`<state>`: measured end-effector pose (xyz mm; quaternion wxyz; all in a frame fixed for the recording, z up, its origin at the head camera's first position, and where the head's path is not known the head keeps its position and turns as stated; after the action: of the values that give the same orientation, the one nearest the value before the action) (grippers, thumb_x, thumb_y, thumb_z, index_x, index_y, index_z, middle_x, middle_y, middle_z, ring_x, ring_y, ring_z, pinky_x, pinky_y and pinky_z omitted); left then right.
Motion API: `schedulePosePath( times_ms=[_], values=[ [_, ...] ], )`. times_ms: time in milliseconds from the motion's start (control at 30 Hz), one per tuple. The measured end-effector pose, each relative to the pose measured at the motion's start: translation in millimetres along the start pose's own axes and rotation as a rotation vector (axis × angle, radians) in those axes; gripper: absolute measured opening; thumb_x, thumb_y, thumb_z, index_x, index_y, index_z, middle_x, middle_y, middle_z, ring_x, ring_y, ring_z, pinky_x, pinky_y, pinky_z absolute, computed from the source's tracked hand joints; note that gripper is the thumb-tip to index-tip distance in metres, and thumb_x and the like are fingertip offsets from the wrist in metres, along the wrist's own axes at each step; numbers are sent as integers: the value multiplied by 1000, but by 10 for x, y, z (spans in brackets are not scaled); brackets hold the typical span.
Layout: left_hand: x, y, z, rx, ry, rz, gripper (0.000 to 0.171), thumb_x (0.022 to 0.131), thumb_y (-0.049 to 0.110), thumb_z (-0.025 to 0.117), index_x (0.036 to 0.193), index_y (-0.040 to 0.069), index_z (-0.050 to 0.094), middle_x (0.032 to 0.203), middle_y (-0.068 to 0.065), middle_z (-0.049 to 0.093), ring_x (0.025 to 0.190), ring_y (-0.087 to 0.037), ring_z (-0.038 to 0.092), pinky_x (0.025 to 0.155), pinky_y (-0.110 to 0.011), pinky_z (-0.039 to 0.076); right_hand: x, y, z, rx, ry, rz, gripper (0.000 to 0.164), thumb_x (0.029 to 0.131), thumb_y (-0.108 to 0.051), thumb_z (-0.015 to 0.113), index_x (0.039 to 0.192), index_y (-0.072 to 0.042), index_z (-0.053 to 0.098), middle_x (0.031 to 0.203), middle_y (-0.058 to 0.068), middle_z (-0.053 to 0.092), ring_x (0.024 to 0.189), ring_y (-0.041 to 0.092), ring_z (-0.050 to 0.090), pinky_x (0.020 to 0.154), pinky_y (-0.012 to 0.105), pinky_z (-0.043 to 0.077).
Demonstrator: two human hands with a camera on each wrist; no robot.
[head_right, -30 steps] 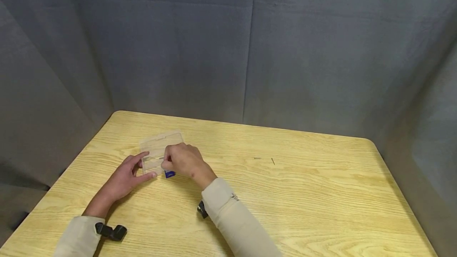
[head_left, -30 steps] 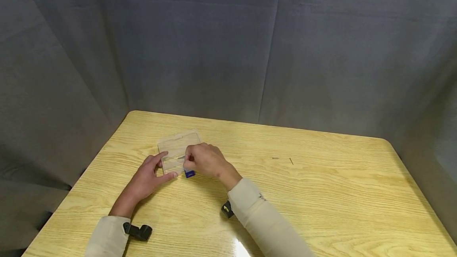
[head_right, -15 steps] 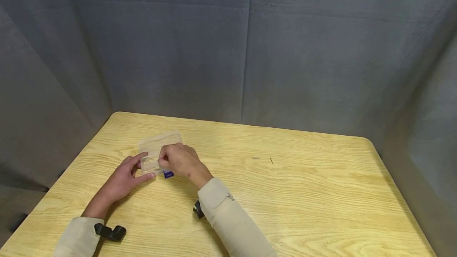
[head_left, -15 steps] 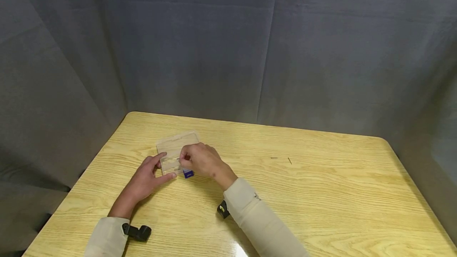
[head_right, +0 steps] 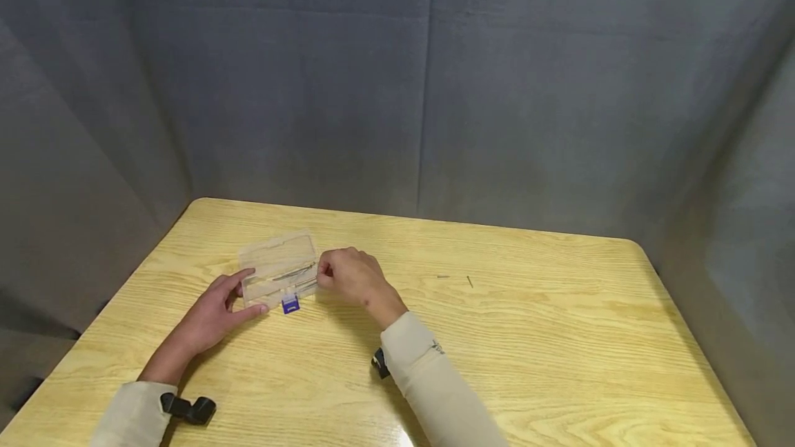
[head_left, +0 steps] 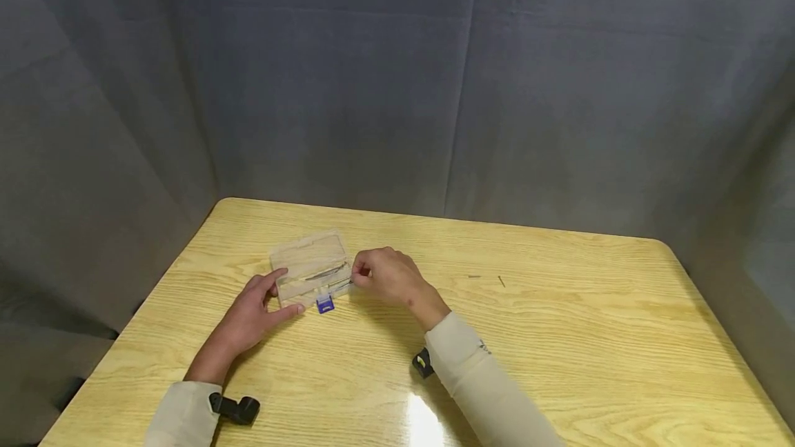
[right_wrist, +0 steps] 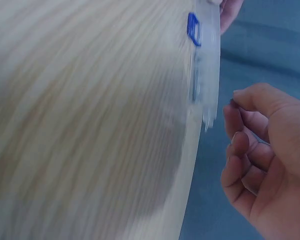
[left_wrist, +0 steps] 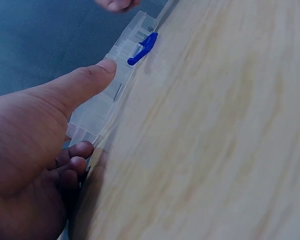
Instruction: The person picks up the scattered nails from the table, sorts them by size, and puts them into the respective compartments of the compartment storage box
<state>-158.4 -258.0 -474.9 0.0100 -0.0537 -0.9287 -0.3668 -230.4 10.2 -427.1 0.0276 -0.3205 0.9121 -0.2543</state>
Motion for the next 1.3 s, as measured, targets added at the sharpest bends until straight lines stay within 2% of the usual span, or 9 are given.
schedulePosePath(
  times_ms=[367,633,867,1100,1300],
  values=[
    [26,29,14,11,-3,1,80,93,38,80,151,-3,44,102,-9,42,93,-25,43,78,-44,36,-335,406,-191,-74,28,62,10,98,-16,69,90,-20,73,89,-9,70,74,8,59,66,31,49],
    [39,28,16,13,-11,6,81,93,39,79,152,-2,43,103,-10,43,93,-25,43,79,-44,36,-522,575,-296,-107,46,91,8,98,-18,70,93,-19,75,91,-8,72,79,9,63,69,33,51],
    [0,23,-16,17,-4,7,81,93,40,79,152,-3,42,102,-10,43,92,-25,43,79,-46,37,-668,692,-423,-123,40,146,9,98,-16,68,93,-18,76,90,-8,70,74,9,59,67,35,49],
    [-25,3,-15,21,-14,-2,82,94,40,78,153,-2,41,102,-9,42,88,-24,41,79,-45,36,-857,915,-556,-148,21,187,10,98,-14,67,93,-16,75,87,-6,68,70,12,54,63,35,47],
    [-26,-1,1,14,-15,15,83,94,42,77,153,-4,41,102,-9,41,88,-23,41,79,-46,36,-1053,1114,-678,-203,42,251,10,99,-19,68,94,-16,75,89,-4,70,73,15,59,66,41,50]
  ],
)
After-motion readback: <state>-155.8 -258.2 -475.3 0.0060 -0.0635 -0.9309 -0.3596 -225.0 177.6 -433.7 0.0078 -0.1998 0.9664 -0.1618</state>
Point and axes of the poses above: each hand's wrist, its own x-axis towards the middle knuckle, its own z-axis out of the palm, y = z × x, the point moved 1 cm from there along x, towards the middle knuckle
